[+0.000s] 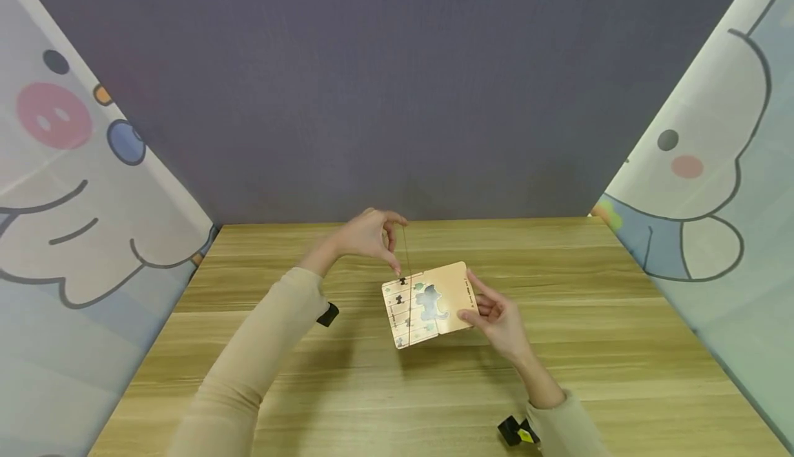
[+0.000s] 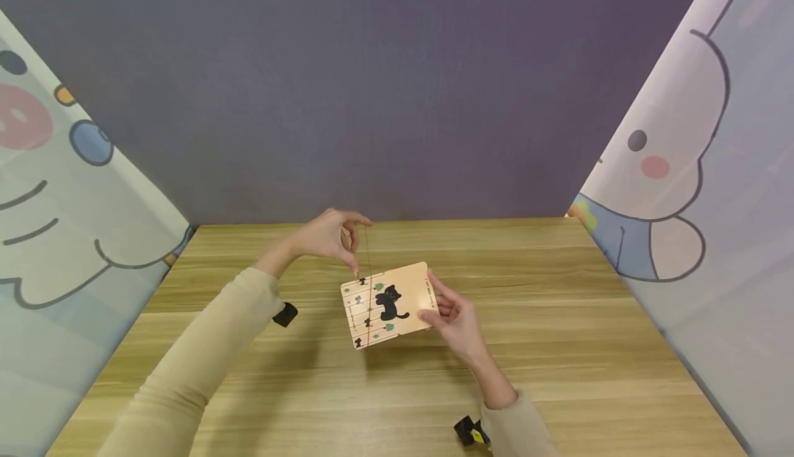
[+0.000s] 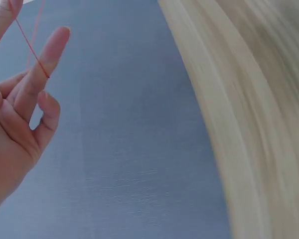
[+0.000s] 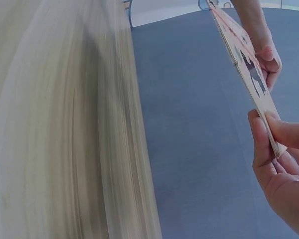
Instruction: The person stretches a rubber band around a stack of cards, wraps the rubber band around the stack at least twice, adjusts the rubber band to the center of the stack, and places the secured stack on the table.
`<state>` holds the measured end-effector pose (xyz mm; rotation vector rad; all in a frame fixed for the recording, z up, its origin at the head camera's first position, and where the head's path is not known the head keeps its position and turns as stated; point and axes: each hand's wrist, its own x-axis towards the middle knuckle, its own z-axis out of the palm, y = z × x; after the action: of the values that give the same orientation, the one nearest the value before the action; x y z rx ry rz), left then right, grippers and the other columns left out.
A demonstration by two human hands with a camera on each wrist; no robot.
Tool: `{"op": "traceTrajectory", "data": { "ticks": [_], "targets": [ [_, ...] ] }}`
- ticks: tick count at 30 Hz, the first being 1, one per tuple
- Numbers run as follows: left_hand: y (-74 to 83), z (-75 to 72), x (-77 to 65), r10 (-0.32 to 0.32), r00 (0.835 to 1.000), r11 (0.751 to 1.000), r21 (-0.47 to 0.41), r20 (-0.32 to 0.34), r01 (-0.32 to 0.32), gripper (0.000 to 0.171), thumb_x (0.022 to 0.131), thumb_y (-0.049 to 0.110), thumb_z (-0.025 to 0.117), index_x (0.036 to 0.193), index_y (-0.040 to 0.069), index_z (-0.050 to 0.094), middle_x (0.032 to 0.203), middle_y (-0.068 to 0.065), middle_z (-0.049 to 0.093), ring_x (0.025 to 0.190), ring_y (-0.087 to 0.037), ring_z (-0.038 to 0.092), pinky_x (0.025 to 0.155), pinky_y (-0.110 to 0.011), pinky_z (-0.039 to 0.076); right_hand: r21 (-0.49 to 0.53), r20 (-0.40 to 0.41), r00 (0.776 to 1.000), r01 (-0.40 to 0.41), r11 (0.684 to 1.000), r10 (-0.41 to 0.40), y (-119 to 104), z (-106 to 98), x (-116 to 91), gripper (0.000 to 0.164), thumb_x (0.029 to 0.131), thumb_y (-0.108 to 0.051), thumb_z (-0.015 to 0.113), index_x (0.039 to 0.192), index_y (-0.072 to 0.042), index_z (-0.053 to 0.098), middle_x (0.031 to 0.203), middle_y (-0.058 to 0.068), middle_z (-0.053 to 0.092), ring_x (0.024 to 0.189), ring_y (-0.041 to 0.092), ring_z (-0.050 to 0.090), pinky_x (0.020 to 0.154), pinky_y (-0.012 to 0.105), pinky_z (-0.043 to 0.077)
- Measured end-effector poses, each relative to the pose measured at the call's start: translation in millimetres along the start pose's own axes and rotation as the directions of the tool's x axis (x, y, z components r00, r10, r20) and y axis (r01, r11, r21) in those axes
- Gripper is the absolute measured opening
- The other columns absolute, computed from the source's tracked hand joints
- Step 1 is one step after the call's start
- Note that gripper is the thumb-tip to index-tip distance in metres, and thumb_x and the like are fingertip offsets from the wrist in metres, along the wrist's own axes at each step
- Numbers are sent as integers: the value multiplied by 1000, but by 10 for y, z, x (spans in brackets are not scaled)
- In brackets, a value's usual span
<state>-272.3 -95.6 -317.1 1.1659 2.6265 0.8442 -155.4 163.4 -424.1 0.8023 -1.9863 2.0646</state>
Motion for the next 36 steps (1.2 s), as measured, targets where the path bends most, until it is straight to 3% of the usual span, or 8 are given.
{"op": "traceTrajectory", "data": {
  "ticks": [6,9,11,16,24,26,31,36],
  "targets": [
    [-31,170,-80,-55,996,996,-73,-73,50,91,55,39,83,126,4,39,76,-1,62,51,-10,47,98,-42,25,2,-80,997,0,1000,0,12,20,-16,66,68,21,61,127,14,32,87,38,53,66,18,63,53,25,52],
    [-40,250,-104,-73,994,991,-118,-79,64,91,55,38,83,126,4,37,74,2,60,56,-11,51,91,-37,34,-3,-138,990,-14,1000,14,23,35,-25,67,68,20,61,128,11,33,88,38,53,66,18,64,54,24,52],
    [-37,289,-119,-87,993,984,-161,-76,74,89,56,35,83,125,4,36,72,2,59,56,-13,51,77,-33,42,-2,-171,985,-20,1000,20,32,46,-37,67,68,19,62,129,8,34,87,37,54,66,18,63,54,24,52],
    [-20,353,-152,-125,990,964,-245,-73,104,82,58,31,82,122,5,37,69,0,58,51,-15,50,58,-28,43,28,-204,977,66,997,-59,52,71,-61,66,69,20,60,129,9,35,86,33,56,67,18,63,58,24,52],
    [-23,332,-217,-135,991,910,-395,17,130,84,61,24,82,126,4,33,69,-10,56,58,-35,59,63,-35,52,46,-181,972,158,986,-147,59,61,-48,66,67,27,57,127,11,34,88,19,63,71,15,63,64,23,52],
    [-8,317,-233,-146,989,907,-395,32,147,86,61,25,82,127,4,32,70,-11,55,57,-36,59,60,-36,52,39,-188,971,158,987,-148,50,66,-38,66,67,26,57,127,11,34,86,17,64,68,14,63,62,22,52],
    [59,316,-244,-182,983,940,-293,1,174,89,58,38,81,126,7,33,67,-7,55,50,-25,58,58,-30,49,45,-252,954,176,983,-160,53,142,-30,66,66,28,57,126,13,35,83,19,64,64,14,62,62,21,52],
    [135,369,-248,-205,975,954,-239,-89,178,87,58,41,81,124,7,36,65,-4,54,46,-16,54,51,-29,47,107,-375,919,178,978,-126,81,289,-53,68,65,30,56,127,13,35,85,16,65,70,16,64,62,22,52]
  ]
}}
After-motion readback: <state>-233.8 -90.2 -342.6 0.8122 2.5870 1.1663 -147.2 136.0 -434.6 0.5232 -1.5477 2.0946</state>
